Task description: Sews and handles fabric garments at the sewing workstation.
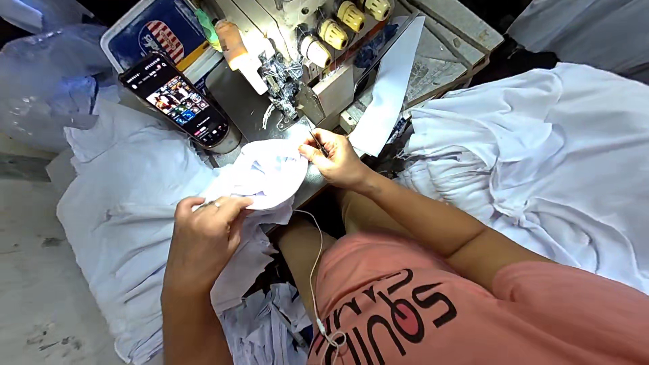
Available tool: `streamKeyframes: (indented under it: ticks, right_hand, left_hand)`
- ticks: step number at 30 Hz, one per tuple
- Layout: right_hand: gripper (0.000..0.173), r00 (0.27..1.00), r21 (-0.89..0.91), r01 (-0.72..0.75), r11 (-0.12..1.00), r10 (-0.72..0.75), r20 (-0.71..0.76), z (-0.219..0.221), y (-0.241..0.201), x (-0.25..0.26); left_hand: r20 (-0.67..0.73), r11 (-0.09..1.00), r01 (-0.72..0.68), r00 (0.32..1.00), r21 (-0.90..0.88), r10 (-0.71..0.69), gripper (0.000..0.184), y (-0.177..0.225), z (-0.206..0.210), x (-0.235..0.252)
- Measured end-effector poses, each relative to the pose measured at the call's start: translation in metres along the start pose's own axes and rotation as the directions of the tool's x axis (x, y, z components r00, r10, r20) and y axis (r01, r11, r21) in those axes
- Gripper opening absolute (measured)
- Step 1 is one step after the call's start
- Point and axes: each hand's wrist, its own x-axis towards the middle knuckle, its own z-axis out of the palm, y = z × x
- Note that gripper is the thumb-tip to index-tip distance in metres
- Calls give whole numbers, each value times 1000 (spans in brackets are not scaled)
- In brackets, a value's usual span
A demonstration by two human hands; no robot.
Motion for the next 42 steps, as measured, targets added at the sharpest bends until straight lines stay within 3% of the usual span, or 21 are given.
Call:
streamKeyframes:
  ticks: [5, 9, 12, 15, 17, 21, 31, 42]
  right_hand:
    - [13, 977, -106, 204, 973, -197, 78, 3, -1, -2]
    - [10, 930, -139, 369, 919, -363, 68, 0, 0, -3]
    - [20, 855, -137, 509, 850, -479, 201, -9, 3, -7]
    - [18, 794, -269, 559, 784, -412, 447, -18, 9, -10]
    - [15, 772, -332, 592, 735, -398, 495, -28, 8, -8]
    - [15, 730, -366, 668, 648, -476, 490, -39, 3, -4]
    - [18, 702, -302, 699, 648, -545, 458, -38, 10, -4]
    - [20, 722, -292, 679, 673, -544, 427, -36, 15, -5]
  left_hand:
    - [135, 935, -280, 940, -216, 313, 23, 2, -4, 75]
    - [167, 886, -338, 900, -318, 403, 21, -12, 7, 106]
    - [90, 916, -346, 925, -203, 370, 23, -11, 1, 101]
    - [25, 955, -293, 955, -44, 294, 22, -7, -12, 81]
    - [15, 962, -273, 962, -4, 273, 21, -9, -10, 66]
    - [2, 970, -241, 971, -7, 241, 22, -10, -1, 43]
    - [-316, 961, -245, 908, 128, 274, 13, -18, 22, 29]
    - [-325, 976, -187, 921, 112, 214, 15, -20, 29, 31]
